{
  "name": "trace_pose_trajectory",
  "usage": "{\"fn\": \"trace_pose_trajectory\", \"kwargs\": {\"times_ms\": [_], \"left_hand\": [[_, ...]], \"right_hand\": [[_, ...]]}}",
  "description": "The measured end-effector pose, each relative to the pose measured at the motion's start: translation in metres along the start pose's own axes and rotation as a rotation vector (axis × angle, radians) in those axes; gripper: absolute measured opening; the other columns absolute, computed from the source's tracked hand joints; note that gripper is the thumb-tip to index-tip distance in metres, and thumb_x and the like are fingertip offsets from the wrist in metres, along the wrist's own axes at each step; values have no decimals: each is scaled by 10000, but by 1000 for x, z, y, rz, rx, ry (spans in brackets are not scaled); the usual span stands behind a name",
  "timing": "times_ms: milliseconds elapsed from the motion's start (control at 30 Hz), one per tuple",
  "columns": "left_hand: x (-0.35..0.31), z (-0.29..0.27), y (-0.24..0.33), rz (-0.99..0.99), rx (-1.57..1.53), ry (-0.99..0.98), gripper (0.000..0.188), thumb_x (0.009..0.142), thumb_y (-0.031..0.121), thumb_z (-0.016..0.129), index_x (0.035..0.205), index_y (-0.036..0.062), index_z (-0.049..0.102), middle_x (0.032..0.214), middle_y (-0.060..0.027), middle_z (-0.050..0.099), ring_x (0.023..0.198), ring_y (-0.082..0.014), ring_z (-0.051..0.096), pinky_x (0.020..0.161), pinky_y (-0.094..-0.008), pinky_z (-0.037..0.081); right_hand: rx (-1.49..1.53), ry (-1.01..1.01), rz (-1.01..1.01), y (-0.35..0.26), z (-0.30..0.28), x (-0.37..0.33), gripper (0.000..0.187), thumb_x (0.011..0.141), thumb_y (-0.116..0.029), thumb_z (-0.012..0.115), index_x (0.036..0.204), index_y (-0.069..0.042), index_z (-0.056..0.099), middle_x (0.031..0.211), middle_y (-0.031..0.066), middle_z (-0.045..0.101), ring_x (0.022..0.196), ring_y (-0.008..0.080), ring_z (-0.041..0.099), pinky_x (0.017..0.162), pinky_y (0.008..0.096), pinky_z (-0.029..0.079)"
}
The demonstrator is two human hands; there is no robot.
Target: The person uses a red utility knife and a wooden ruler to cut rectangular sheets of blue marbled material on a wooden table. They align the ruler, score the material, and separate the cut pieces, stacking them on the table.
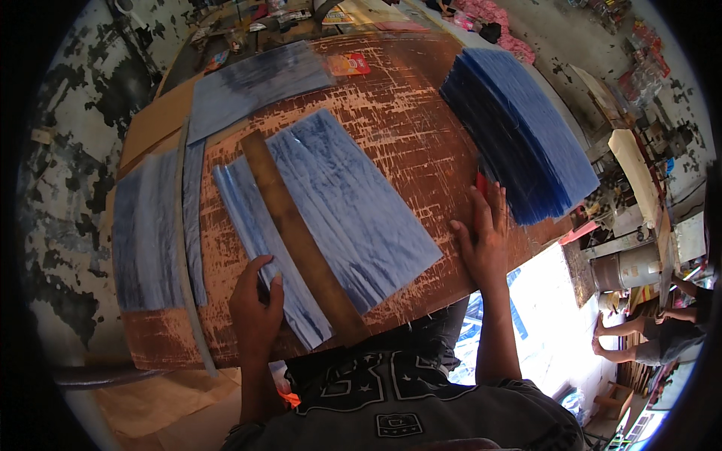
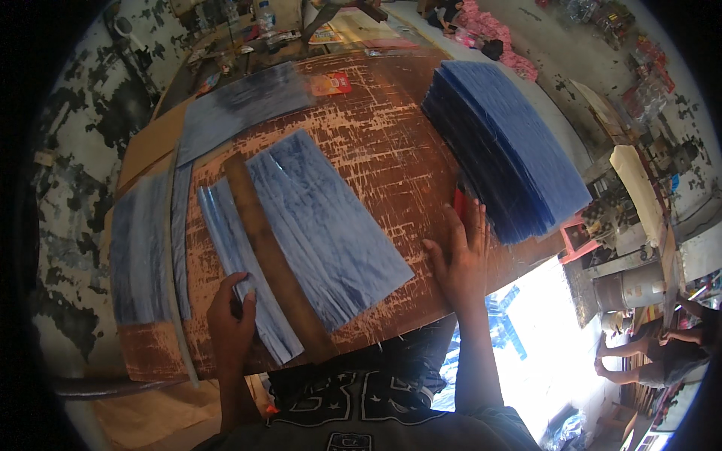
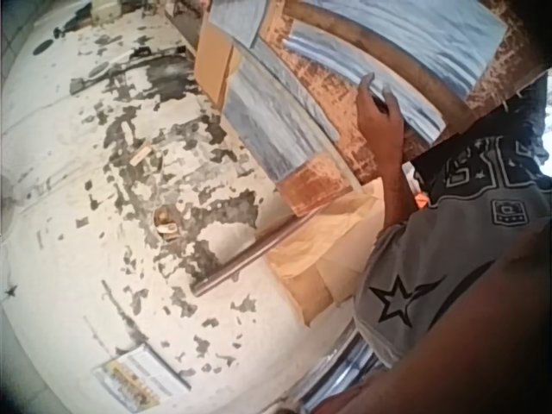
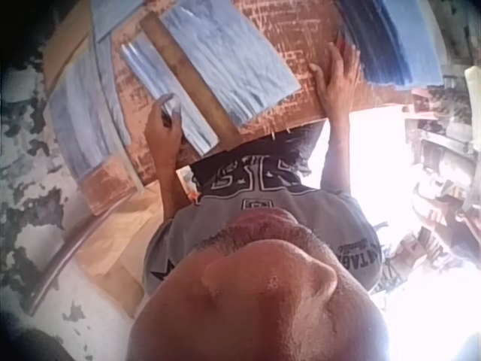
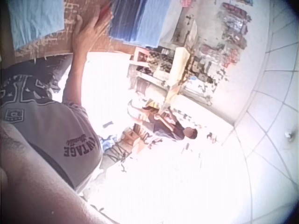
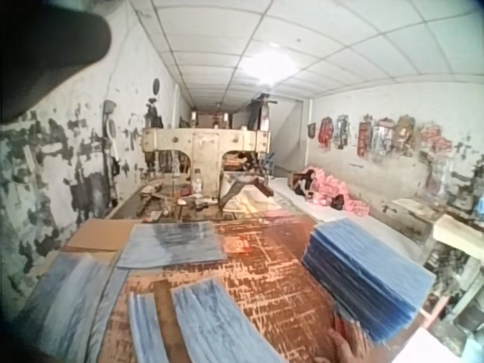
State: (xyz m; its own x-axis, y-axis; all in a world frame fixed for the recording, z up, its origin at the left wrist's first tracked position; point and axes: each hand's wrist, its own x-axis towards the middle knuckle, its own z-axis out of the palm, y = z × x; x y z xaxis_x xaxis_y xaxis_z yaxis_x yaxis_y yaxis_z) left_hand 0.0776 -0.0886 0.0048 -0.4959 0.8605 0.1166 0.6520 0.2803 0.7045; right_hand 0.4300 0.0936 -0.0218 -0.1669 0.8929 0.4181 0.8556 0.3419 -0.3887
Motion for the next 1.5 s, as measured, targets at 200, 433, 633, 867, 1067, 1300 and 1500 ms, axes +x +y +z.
{"fn": "trace_pose_trajectory", "kwargs": {"times_ms": [200, 433, 633, 867, 1067, 1300, 1500], "left_hand": [[3, 2, -3, 14, -15, 32, 339, 988, 118, 710, 1319, 43, 712, 862, -81, 668, 665, -131, 536, 624, -319, 449], [4, 4, -6, 22, -55, 42, 335, 986, 112, 715, 1315, 47, 722, 790, -52, 607, 647, -119, 509, 606, -307, 423], [4, 6, -10, 44, -114, 56, 320, 990, 109, 727, 1306, 58, 729, 775, -45, 574, 654, -124, 501, 615, -308, 434], [1, 1, -5, 40, -160, 63, 303, 973, 92, 748, 1271, 40, 736, 807, 3, 570, 702, -87, 482, 642, -272, 407], [-1, -1, -4, 20, -93, 46, 309, 968, 104, 746, 1272, 53, 737, 808, -45, 625, 688, -117, 539, 656, -303, 472], [-4, -8, 3, -44, 17, -44, 327, 988, 190, 750, 1298, 92, 721, 954, -149, 747, 764, -264, 728, 728, -373, 574], [-9, -22, 0, 56, -8, -187, 332, 988, 152, 754, 1314, 109, 716, 791, -105, 697, 698, -178, 685, 669, -320, 531]], "right_hand": [[36, 12, -6, -2, -2, -1, 673, 976, -452, 766, 1543, -158, 557, 1751, 247, 259, 1636, 445, 223, 1311, 599, 241], [-89, -14, -80, 3, -1, -2, 576, 963, -394, 791, 1440, -116, 629, 1747, 253, 272, 1636, 440, 227, 1305, 605, 255], [-16, 82, -39, -8, -8, -3, 542, 959, -260, 805, 1444, -103, 620, 1710, 230, 364, 1588, 440, 342, 1262, 571, 363], [209, -16, -43, -36, -8, -32, 476, 971, -158, 765, 1415, -64, 623, 1464, 199, 637, 1442, 413, 547, 1238, 571, 391], [236, -155, -215, -69, -23, -58, 408, 924, -170, 783, 1303, -57, 685, 1396, 155, 691, 1418, 369, 578, 1252, 596, 356], [245, -230, -248, -80, -28, -71, 261, 933, -119, 752, 1168, -5, 753, 1364, 205, 711, 1407, 401, 589, 1224, 573, 387], [286, -211, -246, -74, -30, -83, 305, 869, -97, 798, 1158, -16, 748, 1339, 197, 710, 1306, 400, 633, 1117, 541, 488]]}}
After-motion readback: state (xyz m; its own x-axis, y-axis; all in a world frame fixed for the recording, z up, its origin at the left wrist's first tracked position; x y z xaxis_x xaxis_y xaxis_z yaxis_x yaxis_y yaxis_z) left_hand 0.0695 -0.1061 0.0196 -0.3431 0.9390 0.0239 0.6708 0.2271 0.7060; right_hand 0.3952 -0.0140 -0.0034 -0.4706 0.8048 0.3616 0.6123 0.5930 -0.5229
